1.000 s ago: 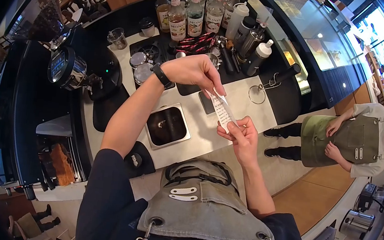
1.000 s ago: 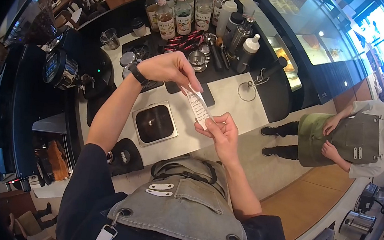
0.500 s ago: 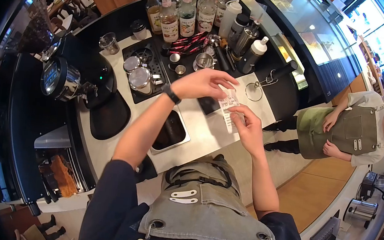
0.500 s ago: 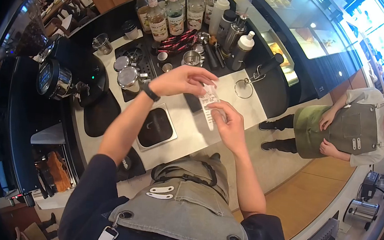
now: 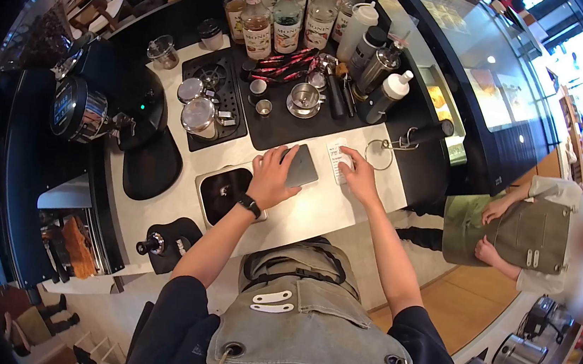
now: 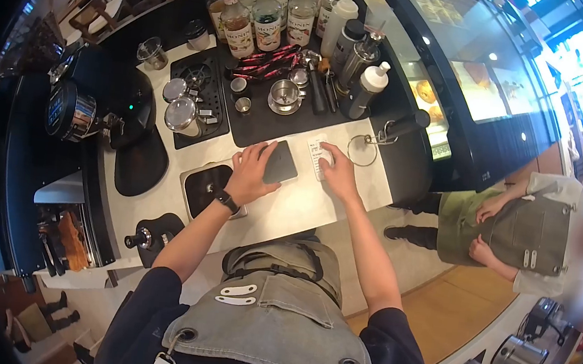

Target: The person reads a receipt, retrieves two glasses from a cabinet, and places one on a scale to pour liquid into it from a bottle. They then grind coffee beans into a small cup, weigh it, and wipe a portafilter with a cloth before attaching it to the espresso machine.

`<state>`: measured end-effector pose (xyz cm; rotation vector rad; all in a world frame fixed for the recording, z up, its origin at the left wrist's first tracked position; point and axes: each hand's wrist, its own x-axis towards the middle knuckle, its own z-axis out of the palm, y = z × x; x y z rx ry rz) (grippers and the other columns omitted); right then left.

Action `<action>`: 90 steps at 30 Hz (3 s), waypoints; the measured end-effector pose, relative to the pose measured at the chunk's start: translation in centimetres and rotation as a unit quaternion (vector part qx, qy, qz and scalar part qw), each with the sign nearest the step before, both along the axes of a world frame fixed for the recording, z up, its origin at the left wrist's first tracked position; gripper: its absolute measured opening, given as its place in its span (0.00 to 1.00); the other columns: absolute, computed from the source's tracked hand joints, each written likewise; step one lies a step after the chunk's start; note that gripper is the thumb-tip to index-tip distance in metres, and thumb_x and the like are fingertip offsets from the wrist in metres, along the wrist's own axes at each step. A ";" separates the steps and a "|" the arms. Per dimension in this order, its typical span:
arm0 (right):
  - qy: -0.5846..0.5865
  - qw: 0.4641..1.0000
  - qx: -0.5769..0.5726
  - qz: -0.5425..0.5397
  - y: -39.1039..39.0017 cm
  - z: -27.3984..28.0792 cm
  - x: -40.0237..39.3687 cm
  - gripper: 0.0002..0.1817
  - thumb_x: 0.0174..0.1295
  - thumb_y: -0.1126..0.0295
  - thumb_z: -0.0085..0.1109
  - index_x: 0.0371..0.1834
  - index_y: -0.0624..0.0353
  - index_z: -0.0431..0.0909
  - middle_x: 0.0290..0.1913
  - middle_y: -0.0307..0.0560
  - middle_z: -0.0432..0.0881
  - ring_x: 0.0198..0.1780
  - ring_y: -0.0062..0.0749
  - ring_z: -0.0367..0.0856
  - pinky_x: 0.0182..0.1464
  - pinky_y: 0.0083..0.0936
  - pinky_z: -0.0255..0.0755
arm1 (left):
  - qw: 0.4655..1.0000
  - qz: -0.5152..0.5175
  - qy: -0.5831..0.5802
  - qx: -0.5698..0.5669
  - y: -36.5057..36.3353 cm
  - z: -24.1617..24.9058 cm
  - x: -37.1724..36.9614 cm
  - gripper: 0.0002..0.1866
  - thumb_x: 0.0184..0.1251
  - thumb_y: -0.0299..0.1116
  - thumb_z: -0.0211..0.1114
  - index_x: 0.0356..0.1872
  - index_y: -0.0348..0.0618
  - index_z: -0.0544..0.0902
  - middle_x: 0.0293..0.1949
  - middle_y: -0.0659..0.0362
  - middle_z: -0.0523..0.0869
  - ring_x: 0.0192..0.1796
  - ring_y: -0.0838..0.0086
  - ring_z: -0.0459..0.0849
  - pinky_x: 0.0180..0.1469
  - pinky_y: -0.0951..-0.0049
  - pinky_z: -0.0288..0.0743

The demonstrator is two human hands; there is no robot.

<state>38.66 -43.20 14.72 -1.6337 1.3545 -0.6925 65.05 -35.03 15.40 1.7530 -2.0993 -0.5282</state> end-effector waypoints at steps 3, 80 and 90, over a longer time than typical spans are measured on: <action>0.103 0.988 -0.106 0.036 -0.8 0.0 0.5 0.23 0.64 0.73 0.67 0.64 0.61 0.82 0.60 0.57 0.82 0.62 0.55 0.82 0.65 0.41 0.76 | 0.998 0.005 0.011 -0.068 0.0 0.9 0.1 0.47 0.55 0.48 0.81 0.77 0.49 0.71 0.74 0.49 0.70 0.77 0.50 0.65 0.77 0.45 0.55; -0.257 0.929 0.223 0.143 -0.1 9.8 -1.0 0.10 0.66 0.73 0.76 0.40 0.62 0.82 0.35 0.41 0.89 0.34 0.17 0.85 0.39 0.16 0.79 | 0.822 0.020 0.505 0.263 -4.5 12.0 1.1 0.11 0.66 0.25 0.78 0.43 0.34 0.84 0.41 0.54 0.92 0.42 0.75 0.92 0.40 0.76 0.91; -0.298 0.941 0.133 0.092 1.3 12.2 -0.2 0.06 0.66 0.79 0.73 0.41 0.66 0.84 0.39 0.49 0.90 0.37 0.26 0.90 0.38 0.22 0.84 | 0.865 -0.029 0.442 0.236 -6.2 15.6 2.7 0.10 0.62 0.25 0.80 0.34 0.38 0.84 0.39 0.56 0.93 0.38 0.81 0.90 0.36 0.82 0.81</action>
